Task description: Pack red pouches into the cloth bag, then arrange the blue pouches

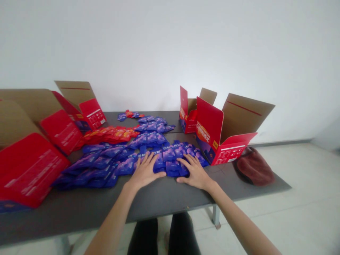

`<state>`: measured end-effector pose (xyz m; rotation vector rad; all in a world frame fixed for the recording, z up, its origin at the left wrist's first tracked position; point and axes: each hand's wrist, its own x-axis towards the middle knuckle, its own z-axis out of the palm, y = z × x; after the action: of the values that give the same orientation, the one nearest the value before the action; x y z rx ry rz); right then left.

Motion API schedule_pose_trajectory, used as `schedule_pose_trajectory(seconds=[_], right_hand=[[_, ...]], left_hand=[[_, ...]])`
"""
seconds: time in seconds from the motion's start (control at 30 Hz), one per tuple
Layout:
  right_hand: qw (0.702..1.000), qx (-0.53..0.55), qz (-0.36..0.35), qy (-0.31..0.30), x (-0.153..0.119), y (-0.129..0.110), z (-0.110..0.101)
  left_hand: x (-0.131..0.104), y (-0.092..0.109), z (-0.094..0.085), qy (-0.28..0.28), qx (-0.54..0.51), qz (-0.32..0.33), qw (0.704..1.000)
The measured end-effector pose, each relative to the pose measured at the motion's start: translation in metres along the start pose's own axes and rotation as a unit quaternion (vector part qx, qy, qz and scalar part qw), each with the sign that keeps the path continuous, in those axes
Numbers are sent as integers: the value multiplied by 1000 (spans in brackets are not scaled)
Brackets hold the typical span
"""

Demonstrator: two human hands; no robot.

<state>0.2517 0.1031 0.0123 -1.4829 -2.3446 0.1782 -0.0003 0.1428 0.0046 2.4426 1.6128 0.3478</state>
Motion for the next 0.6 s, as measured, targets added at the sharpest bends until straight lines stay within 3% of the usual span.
schedule_pose_trajectory(seconds=[0.2,0.43,0.53,0.6], right_hand=[[999,-30,-9,-23,14,5,2],[998,-58,-1,7,18,11,6],[996,-61,-30,60,15,6,-4],[992,-33,-56,107,17,-8,-17]], left_hand=[[8,1,4,25,12,11,1000],[13,5,3,65,1,25,998],[0,16,-10,109,-4,24,994],[-21,22,-22,175,-22,30,984]])
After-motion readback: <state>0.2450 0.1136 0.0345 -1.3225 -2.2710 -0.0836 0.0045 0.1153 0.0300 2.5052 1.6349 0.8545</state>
